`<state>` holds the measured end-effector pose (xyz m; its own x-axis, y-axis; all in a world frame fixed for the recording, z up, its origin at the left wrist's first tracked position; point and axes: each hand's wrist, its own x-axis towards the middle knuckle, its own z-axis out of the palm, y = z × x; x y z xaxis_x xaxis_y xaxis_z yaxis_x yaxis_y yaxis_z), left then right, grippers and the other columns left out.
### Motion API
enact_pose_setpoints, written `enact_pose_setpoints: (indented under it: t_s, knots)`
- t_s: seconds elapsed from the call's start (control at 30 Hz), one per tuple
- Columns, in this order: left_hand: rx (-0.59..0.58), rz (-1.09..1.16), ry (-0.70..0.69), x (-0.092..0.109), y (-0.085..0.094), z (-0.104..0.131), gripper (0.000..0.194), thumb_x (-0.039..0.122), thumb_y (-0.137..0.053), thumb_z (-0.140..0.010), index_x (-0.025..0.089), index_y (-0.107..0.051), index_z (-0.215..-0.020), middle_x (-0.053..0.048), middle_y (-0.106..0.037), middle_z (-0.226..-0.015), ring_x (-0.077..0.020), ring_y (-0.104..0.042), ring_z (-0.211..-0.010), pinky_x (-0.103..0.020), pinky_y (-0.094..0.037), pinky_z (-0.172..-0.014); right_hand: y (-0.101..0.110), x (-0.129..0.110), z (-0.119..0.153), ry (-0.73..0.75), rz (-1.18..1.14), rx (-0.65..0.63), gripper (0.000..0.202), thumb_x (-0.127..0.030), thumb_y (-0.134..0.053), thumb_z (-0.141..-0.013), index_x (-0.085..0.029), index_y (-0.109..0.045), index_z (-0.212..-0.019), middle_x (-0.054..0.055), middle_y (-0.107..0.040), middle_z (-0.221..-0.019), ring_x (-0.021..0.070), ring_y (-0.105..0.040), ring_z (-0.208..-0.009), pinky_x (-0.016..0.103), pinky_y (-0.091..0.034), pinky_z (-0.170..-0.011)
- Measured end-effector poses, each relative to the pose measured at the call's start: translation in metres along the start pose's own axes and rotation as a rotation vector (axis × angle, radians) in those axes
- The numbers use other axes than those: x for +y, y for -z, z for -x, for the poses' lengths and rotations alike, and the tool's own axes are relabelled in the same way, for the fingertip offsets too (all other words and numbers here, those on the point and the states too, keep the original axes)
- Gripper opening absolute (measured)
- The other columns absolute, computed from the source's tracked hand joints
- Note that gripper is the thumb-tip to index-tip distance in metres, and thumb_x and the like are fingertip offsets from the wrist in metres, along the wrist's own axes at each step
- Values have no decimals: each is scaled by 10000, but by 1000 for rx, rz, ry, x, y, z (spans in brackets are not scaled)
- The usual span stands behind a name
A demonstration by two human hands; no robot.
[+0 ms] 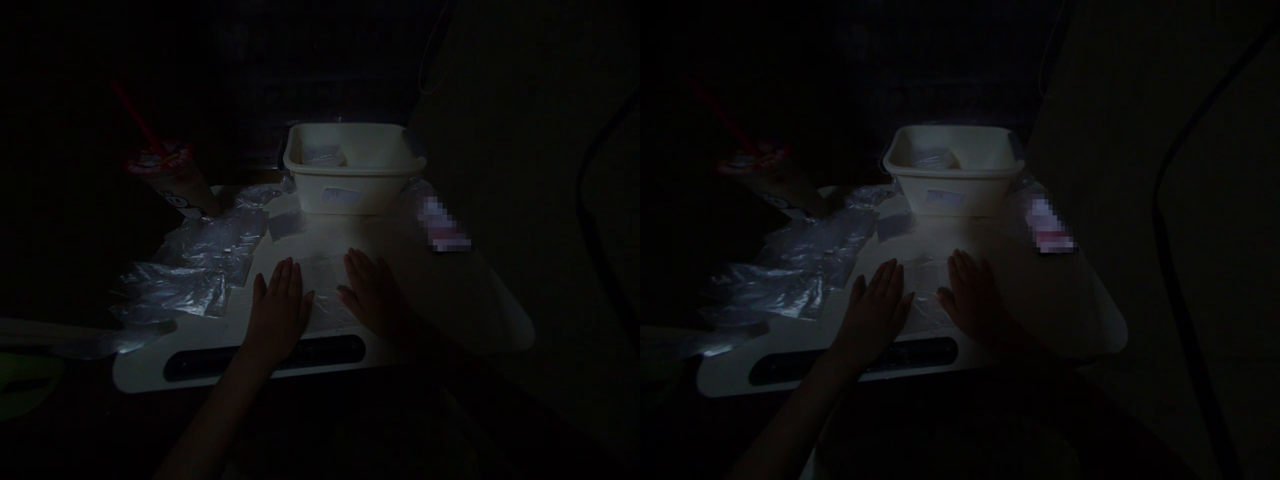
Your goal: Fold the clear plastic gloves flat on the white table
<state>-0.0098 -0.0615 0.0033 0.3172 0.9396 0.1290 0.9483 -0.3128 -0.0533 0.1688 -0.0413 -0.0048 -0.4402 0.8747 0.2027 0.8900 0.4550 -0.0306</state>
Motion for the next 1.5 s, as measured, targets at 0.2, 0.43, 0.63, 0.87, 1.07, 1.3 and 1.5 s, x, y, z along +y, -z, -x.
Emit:
enact_pose_setpoints:
  t_s: [0.2, 0.43, 0.63, 0.87, 1.07, 1.3, 1.5]
  knots:
    - [-6, -37, 1, 0, -2, -1, 511, 342, -177, -843, 30, -245, -1243, -172, -248, -1320, -257, -195, -1219, -484, -178, -940, -1, 0, 0, 6, 3, -6, 538, -406, -253, -823, -47, -321, -1219, 171, -295, -1300, 253, -225, -1201, 473, -190, -936]
    - [-3, -37, 0, 0, -2, 1, 507, 340, -177, -843, 37, -252, -1242, -165, -244, -1323, -251, -190, -1222, -476, -176, -943, 0, 0, 0, 9, 1, -6, 533, -403, -265, -821, -52, -326, -1217, 172, -300, -1297, 256, -239, -1194, 476, -208, -925]
    - [2, -11, 6, 0, -1, 1, 505, 339, -188, -840, 45, -255, -1245, -165, -256, -1319, -256, -194, -1221, -482, -179, -943, 0, 0, 0, 14, 1, 11, 525, -402, -255, -826, -63, -324, -1220, 166, -302, -1298, 247, -231, -1199, 471, -196, -934]
    - [6, -13, 6, 0, -2, 0, 511, 343, -185, -840, 41, -252, -1246, -167, -259, -1317, -257, -190, -1221, -489, -175, -944, -1, 1, 1, 15, -8, 13, 533, -412, -254, -825, -62, -321, -1221, 169, -299, -1298, 250, -228, -1199, 475, -194, -933]
    - [4, -14, 2, 0, -1, 0, 507, 338, -193, -840, 35, -255, -1243, -170, -255, -1318, -258, -193, -1220, -488, -185, -941, 0, 0, 0, 6, -4, 3, 537, -409, -252, -825, -53, -320, -1221, 172, -301, -1296, 251, -236, -1196, 475, -196, -934]
    - [16, -13, 3, 1, -1, 0, 496, 329, -208, -839, 36, -277, -1233, -171, -276, -1308, -262, -206, -1216, -493, -193, -936, 1, 1, 0, 17, -12, 4, 540, -404, -260, -824, -38, -322, -1217, 180, -299, -1295, 255, -232, -1196, 478, -197, -932]
    - [-5, -12, 6, 1, 0, 0, 504, 331, -188, -840, 32, -262, -1240, -170, -255, -1317, -259, -190, -1221, -492, -186, -938, 0, 1, 0, 13, -4, -6, 543, -409, -248, -825, -44, -321, -1220, 176, -292, -1300, 254, -225, -1199, 477, -192, -932]
